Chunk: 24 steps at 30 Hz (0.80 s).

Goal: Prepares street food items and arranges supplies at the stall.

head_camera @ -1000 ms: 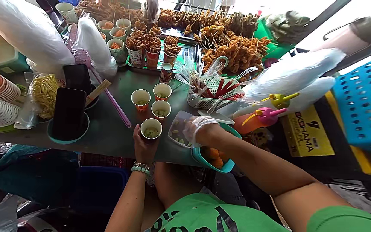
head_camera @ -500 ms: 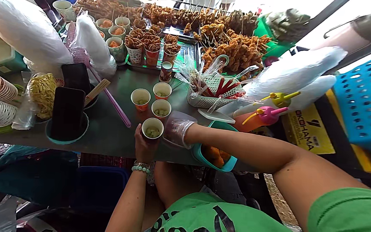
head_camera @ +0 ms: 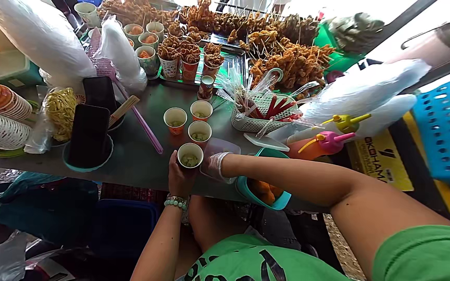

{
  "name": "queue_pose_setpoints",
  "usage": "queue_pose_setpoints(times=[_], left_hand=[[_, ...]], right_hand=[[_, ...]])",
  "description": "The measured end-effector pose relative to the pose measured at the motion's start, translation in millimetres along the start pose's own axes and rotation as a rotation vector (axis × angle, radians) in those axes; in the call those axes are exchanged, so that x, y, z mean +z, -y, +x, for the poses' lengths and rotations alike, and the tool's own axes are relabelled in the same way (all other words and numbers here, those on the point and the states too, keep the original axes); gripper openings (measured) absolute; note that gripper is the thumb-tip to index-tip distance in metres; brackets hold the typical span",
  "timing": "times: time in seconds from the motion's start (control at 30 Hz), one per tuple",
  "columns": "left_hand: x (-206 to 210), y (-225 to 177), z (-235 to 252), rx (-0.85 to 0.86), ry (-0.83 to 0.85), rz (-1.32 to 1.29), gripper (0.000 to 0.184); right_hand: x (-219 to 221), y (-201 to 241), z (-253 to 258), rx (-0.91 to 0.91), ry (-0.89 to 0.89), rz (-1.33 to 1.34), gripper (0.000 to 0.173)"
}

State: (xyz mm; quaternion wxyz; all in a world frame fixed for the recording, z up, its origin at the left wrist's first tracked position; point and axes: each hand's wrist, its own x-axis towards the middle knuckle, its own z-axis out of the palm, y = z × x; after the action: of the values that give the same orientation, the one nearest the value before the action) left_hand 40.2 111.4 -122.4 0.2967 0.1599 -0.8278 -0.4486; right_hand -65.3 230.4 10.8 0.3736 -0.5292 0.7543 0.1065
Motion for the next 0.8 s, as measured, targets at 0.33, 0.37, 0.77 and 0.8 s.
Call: queue_pose_setpoints(times=[0.33, 0.37, 0.77, 0.8], left_hand=[[0.9, 4.9, 0.5, 0.012, 0.014, -0.038, 0.099], [1.0, 4.5, 0.6, 0.008, 0.013, -0.036, 0.099], [-0.2, 0.3, 0.5, -0.009, 0.019, -0.053, 0.097], [-0.4, -0.2, 1.1, -0.012, 0.019, -0.058, 0.097]], right_hand=[[-15.7, -33.7, -22.6, -0.082, -0.308, 0.297, 0.012], [-21.7, -30.1, -26.9, -0.097, -0.399, 0.312, 0.011], [-25.7, 0.3, -13.2, -0.185, -0.823, 0.245, 0.015], [-24.8, -4.1, -19.4, -0.188, -0.869, 0.247, 0.010]])
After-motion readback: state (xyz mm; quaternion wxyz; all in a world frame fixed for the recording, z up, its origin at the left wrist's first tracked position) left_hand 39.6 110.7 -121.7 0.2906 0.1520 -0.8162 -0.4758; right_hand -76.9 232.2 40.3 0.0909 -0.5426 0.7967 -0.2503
